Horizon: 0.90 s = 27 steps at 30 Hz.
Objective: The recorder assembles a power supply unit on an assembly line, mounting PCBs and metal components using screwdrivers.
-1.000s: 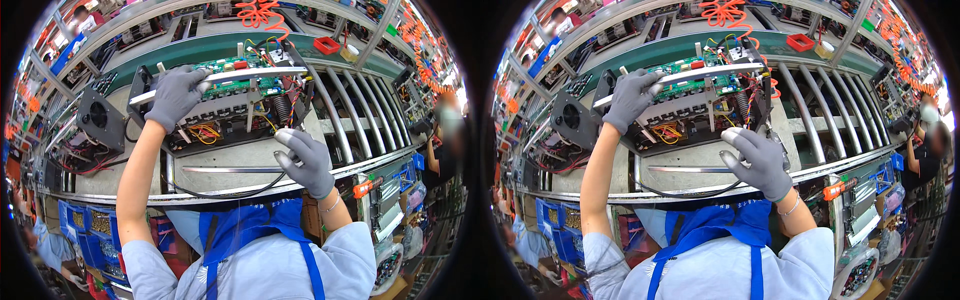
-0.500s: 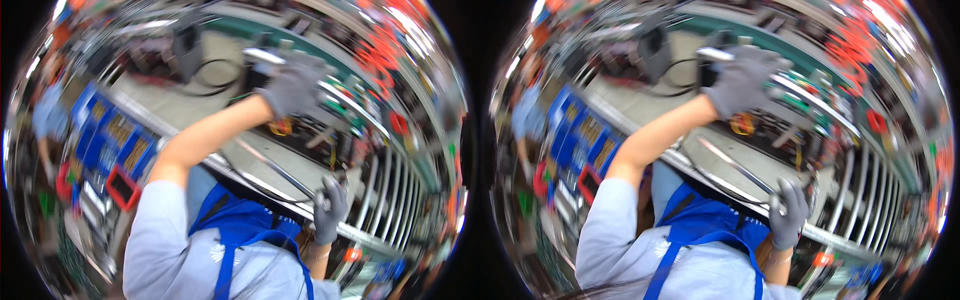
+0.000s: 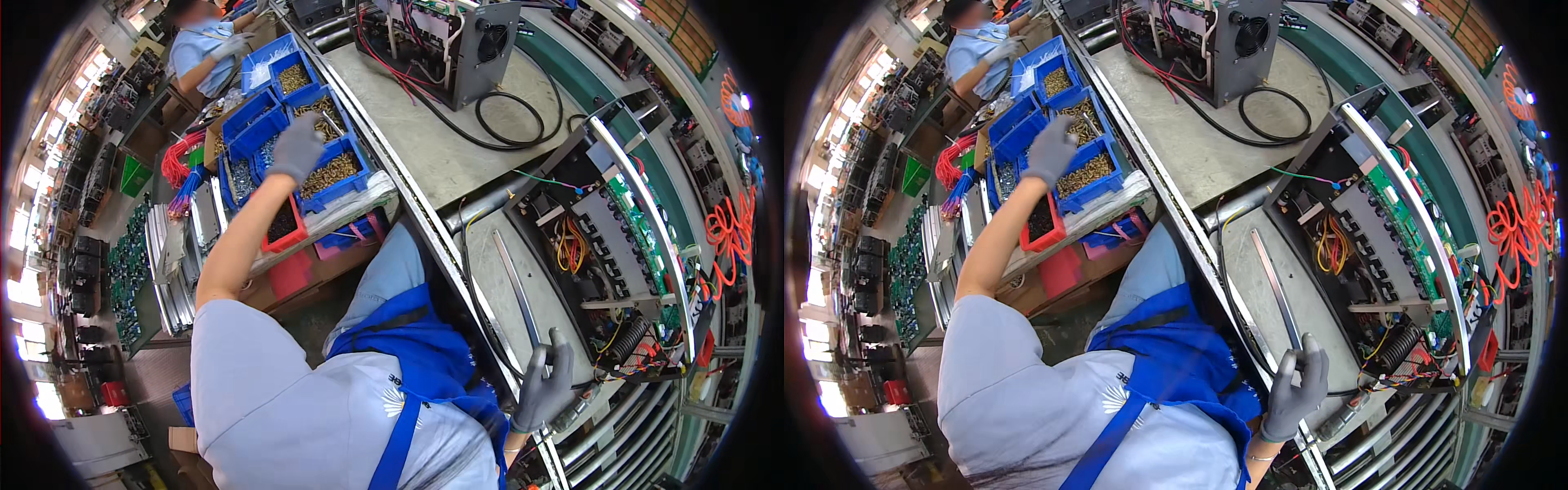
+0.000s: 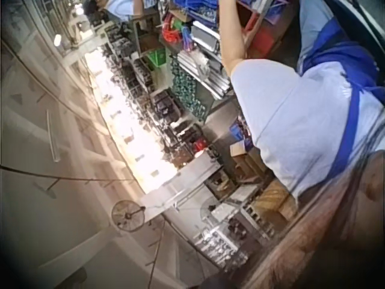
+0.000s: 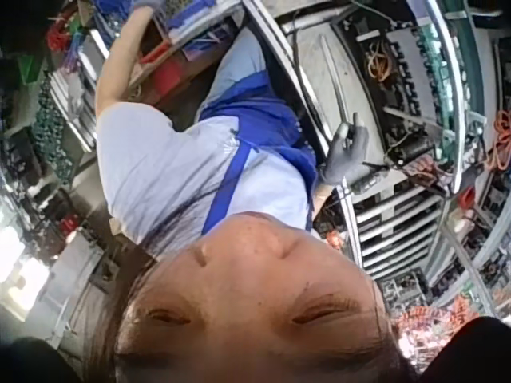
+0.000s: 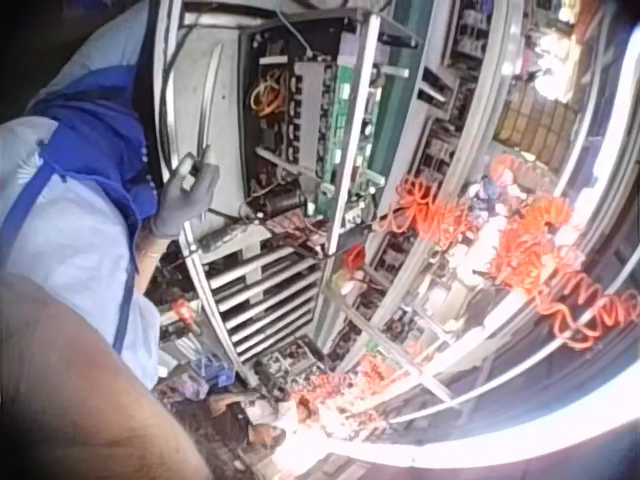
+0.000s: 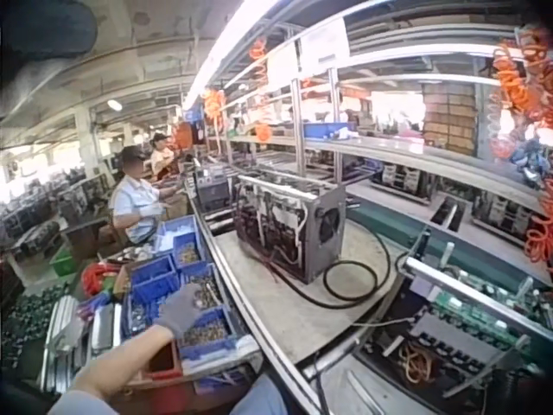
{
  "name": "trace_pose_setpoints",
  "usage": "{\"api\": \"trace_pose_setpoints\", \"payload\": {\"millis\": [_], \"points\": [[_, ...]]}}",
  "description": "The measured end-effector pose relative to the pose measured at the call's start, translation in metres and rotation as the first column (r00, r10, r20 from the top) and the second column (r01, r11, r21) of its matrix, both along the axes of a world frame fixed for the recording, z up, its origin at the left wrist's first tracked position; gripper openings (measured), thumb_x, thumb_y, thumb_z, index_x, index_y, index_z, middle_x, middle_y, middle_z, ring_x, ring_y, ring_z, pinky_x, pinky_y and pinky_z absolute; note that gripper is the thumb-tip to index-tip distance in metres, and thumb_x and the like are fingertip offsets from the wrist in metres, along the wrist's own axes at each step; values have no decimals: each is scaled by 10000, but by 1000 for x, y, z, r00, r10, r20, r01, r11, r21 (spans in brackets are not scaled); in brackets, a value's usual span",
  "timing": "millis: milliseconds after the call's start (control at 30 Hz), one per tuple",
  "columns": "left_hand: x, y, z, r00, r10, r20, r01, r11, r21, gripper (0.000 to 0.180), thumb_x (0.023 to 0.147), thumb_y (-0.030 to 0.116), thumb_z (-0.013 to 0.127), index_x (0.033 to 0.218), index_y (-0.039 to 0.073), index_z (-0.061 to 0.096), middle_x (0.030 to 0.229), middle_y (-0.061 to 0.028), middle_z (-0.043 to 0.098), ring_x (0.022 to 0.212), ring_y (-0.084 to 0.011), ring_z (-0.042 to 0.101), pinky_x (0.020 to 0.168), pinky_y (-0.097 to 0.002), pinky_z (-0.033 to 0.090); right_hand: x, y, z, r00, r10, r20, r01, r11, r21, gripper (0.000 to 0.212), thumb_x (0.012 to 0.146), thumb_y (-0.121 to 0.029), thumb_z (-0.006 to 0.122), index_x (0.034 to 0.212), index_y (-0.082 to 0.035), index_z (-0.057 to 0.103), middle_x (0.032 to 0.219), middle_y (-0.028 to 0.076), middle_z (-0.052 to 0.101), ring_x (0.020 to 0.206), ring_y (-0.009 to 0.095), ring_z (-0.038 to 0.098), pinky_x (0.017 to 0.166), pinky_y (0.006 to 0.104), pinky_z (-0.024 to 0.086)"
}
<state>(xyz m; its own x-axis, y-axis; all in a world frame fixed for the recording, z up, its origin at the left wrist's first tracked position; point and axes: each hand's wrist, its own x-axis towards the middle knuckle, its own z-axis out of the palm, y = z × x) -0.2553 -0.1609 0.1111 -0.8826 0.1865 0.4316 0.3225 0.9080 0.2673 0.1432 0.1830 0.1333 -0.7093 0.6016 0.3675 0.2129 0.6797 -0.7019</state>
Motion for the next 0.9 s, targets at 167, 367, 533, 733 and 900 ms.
{"api": "trace_pose_setpoints", "payload": {"millis": [167, 367, 533, 733, 900], "points": [[-41, -38, 9, 883, 23, 469, -154, 957, 244, 294, 844, 207, 597, 1095, 54, 614, 1076, -211, 645, 937, -378, 638, 833, -424, 504, -23, -2, -4, 990, 144, -9, -144, 990, 8, 316, 777, 49, 589, 1090, 27, 613, 845, 122, 600, 676, 182, 604, 633, 279, 489], [-93, 2, -20, 904, 91, 417, 110, 894, -434, 436, 805, 290, 616, 1155, 30, 615, 1126, -240, 625, 1026, -378, 619, 898, -429, 482, -27, -10, 6, 988, 155, 13, -155, 988, -4, 319, 765, 24, 627, 1083, 21, 612, 950, 154, 635, 694, 215, 632, 647, 310, 510], [-102, -1, -8, 822, 104, 560, 245, 823, -513, 543, 736, 273, 702, 1191, 3, 578, 1168, -244, 606, 1088, -374, 590, 932, -432, 476, -7, -6, -3, 996, 52, 74, -50, 998, -27, 298, 766, -45, 673, 1059, -6, 633, 922, 133, 643, 724, 222, 632, 662, 308, 513], [-92, 14, 4, 800, 99, 592, 126, 937, -327, 424, 738, 150, 712, 1127, 11, 622, 1078, -227, 645, 971, -356, 641, 845, -407, 518, 6, -7, -15, 994, -53, 95, 56, 998, -28, 301, 761, -76, 689, 1055, -25, 646, 925, 120, 649, 717, 223, 625, 652, 310, 504], [-106, -18, -11, 915, 40, 402, 33, 985, -172, 355, 766, 105, 692, 1100, 0, 634, 899, -209, 684, 823, -333, 673, 743, -381, 535, 0, -2, -7, 993, 19, 117, -14, 999, -39, 288, 782, -123, 682, 1055, -37, 647, 964, 123, 651, 748, 238, 635, 691, 325, 506]]}}
